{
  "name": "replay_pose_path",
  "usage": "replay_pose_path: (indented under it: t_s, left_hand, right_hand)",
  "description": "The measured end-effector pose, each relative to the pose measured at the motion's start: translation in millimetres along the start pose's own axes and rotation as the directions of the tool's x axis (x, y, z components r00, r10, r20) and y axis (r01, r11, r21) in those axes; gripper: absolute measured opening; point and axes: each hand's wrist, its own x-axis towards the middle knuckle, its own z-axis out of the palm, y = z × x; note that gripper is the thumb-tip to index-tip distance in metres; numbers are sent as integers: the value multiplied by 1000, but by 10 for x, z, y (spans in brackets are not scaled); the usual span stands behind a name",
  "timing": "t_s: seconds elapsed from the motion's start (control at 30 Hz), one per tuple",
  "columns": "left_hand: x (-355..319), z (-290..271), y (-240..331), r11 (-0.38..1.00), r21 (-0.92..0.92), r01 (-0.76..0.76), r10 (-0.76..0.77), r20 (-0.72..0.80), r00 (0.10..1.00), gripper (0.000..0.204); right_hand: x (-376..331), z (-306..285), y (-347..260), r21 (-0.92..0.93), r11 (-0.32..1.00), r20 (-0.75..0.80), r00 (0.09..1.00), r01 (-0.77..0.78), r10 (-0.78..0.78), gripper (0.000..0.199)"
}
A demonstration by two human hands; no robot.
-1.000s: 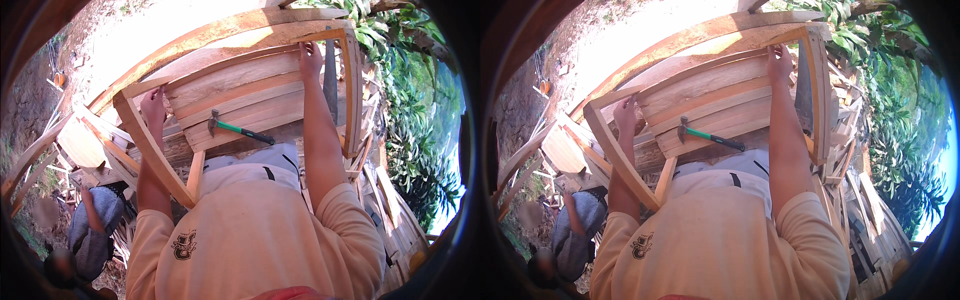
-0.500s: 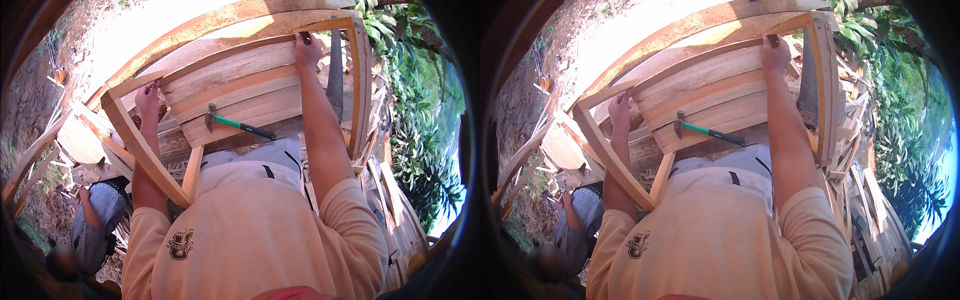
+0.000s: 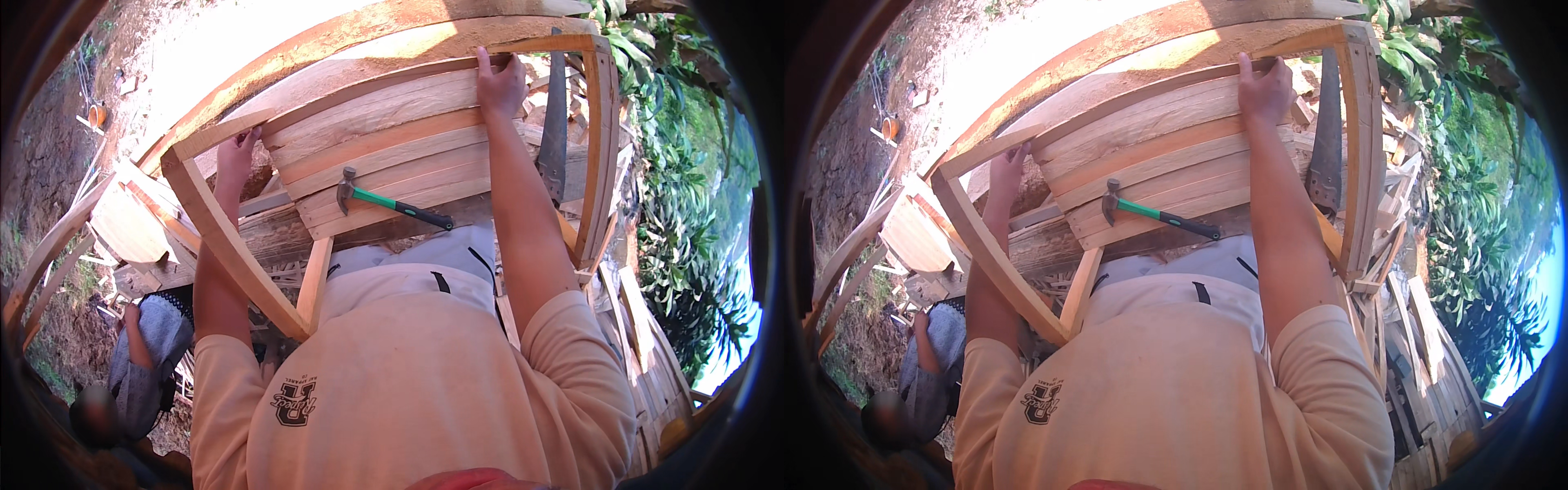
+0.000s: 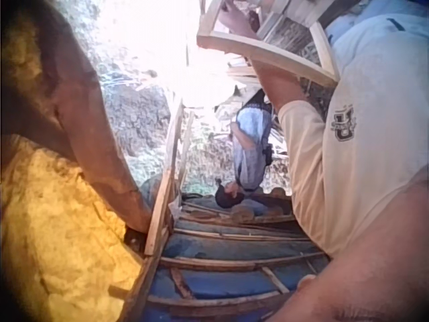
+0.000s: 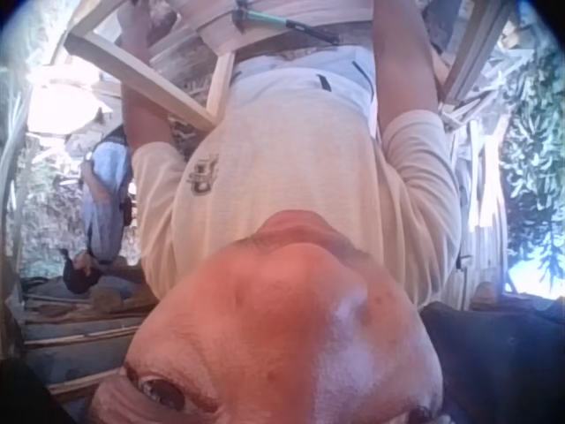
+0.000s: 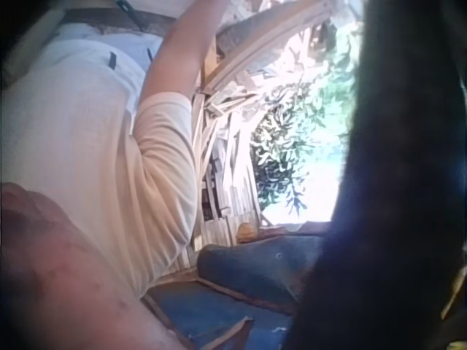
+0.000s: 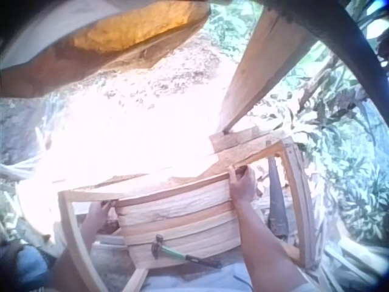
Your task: The person assembles a wooden chair frame by hand, using a hammer to drive nails into the joints. They position wooden slats and side rails, aligning them before securing them with nails. The task involves repetitive hammering and manual alignment of the wooden components.
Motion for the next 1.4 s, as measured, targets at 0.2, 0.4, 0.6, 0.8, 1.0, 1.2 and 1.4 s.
replay_pose_path:
  t_s: [0.2,0.4,0.6,0.8,1.0,1.2,1.4]
  left_hand:
    - [49,-46,-58,1000,-1,-26,26,51,998,48]
    - [62,-70,-8,999,37,40,-43,90,995,50]
    - [73,-91,35,999,50,-12,6,122,993,55]
    - [73,-90,78,998,27,-50,45,140,989,58]
    - [61,-152,128,986,159,-56,28,176,984,49]
    - [125,-99,41,977,122,-175,151,179,972,40]
    - [198,-30,-82,975,120,-185,166,156,974,41]
  right_hand:
    - [21,7,-17,8,999,40,998,-41,40,79]
    - [61,30,-51,2,992,80,989,-125,125,76]
    - [96,38,-93,-70,987,67,987,-145,149,80]
    - [194,-5,-15,-29,980,190,962,-196,198,76]
    - [190,-82,-158,-4,977,258,944,-211,205,77]
    - [298,147,122,-88,983,289,940,-162,181,80]
    - [307,36,-38,-160,971,376,898,-178,227,91]
